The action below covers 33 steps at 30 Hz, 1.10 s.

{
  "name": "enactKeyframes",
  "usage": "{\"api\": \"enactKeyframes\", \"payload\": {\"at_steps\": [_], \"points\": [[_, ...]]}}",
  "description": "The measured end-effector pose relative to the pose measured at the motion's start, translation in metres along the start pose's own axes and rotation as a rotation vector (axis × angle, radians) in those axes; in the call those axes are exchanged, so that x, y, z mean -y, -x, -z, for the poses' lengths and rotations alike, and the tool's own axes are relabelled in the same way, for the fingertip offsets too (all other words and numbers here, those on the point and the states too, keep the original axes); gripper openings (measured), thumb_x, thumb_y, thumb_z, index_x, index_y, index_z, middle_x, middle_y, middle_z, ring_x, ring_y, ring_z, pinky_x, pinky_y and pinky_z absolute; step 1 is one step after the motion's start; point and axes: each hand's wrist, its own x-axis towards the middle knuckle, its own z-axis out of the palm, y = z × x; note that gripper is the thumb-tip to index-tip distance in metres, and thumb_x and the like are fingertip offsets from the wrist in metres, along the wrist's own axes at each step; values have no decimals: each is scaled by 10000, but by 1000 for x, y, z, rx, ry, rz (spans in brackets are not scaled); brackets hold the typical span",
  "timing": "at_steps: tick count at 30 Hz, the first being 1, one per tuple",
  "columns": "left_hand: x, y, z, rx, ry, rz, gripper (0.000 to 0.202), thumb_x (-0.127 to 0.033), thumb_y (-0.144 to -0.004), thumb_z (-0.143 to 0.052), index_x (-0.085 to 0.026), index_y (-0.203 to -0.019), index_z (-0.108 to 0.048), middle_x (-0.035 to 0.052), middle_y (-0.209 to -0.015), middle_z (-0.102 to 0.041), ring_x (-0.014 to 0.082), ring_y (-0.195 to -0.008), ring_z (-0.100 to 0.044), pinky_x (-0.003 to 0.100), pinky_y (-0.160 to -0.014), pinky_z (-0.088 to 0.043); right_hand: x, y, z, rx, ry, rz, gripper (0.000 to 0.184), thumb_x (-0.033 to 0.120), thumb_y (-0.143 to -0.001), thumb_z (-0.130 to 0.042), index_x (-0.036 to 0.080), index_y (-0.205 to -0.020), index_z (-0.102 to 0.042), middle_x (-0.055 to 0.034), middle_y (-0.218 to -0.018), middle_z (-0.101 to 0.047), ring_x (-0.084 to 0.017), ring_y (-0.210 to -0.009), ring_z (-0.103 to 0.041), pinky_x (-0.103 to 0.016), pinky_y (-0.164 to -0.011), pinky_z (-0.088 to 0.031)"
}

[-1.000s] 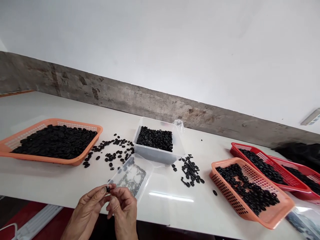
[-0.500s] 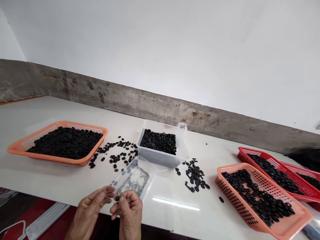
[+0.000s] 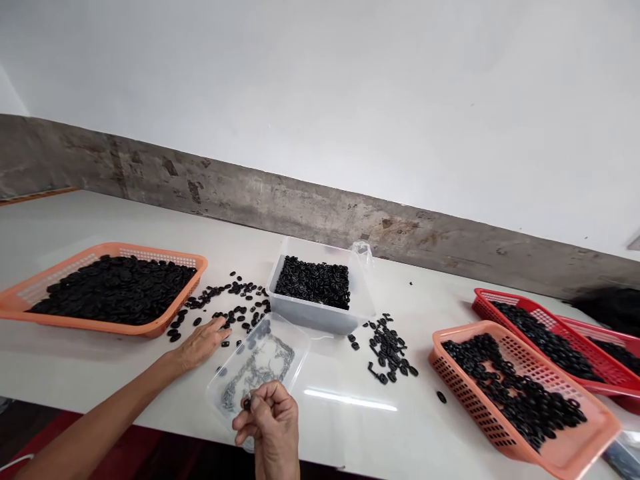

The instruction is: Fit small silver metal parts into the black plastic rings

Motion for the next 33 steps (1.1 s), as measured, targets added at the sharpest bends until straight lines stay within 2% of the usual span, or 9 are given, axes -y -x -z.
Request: {"api": "enactKeyframes", "payload": {"at_steps": [4, 6, 10, 16, 18, 21, 25, 28, 33], "points": [[-4, 4, -4, 29, 133, 120, 168, -296, -889, -566, -187, -998, -632, 58, -1012, -659, 179, -827, -638, 357, -714, -535, 2, -3, 0, -29, 3, -20, 362, 359, -645, -835, 137, -652, -550, -23, -601, -656, -114, -443, -625, -164, -370, -465], [-9, 10, -4, 36, 193, 165, 119, -271, -877, -585, -172, -888, -649, 25, -861, -671, 150, -715, -626, 325, -668, -524, 4, -4, 0, -45, 9, -26, 369, 368, -647, -833, 137, -656, -545, -21, -579, -654, -111, -432, -617, -168, -381, -470], [-32, 31, 1, 10, 360, 264, 130, -248, -729, -720, -144, -784, -664, -25, -550, -620, 133, -517, -560, 261, -534, -452, 10, -6, -5, -50, 24, -6, 334, 363, -694, -804, 133, -697, -562, -32, -567, -666, -109, -446, -619, -178, -434, -489], [-85, 85, 5, 80, 633, 431, 243, -276, -636, -768, -137, -824, -704, 35, -626, -691, 118, -491, -571, 233, -501, -433, 16, -4, -19, -41, -43, 17, 297, 283, -658, -835, 134, -733, -590, -9, -589, -660, -121, -491, -644, -189, -473, -498], [-94, 102, 2, 92, 678, 472, 238, -267, -624, -784, -151, -823, -724, 27, -614, -688, 105, -472, -556, 217, -480, -425, 15, -2, -22, -20, -64, 18, 282, 271, -665, -831, 135, -755, -601, 5, -576, -646, -118, -486, -640, -190, -477, -495], [-96, 120, -3, 71, 713, 483, 204, -239, -595, -813, -161, -775, -757, 18, -578, -682, 103, -463, -551, 213, -474, -440, 11, 3, -23, 10, -96, 28, 250, 267, -701, -806, 136, -777, -607, 5, -577, -647, -109, -486, -633, -186, -484, -491], [-94, 133, -12, 135, 659, 474, 206, -208, -569, -826, -173, -767, -781, 26, -576, -703, 125, -462, -572, 232, -475, -474, 7, 8, -22, 39, -134, 50, 214, 249, -730, -784, 133, -782, -612, -5, -587, -659, -95, -495, -624, -170, -491, -482], [-102, 136, -18, 186, 613, 485, 199, -215, -566, -825, -185, -759, -786, 35, -625, -729, 134, -471, -590, 230, -470, -488, 6, 10, -20, 35, -145, 61, 201, 246, -742, -771, 134, -790, -612, -1, -562, -653, -90, -466, -598, -173, -474, -476], [-113, 135, -28, 144, 566, 537, 272, -248, -490, -857, -208, -754, -801, 52, -674, -763, 192, -560, -652, 253, -519, -533, 8, 9, -15, 14, -117, 84, 221, 288, -756, -755, 140, -800, -596, -3, -526, -647, -103, -421, -555, -202, -433, -471]]}}
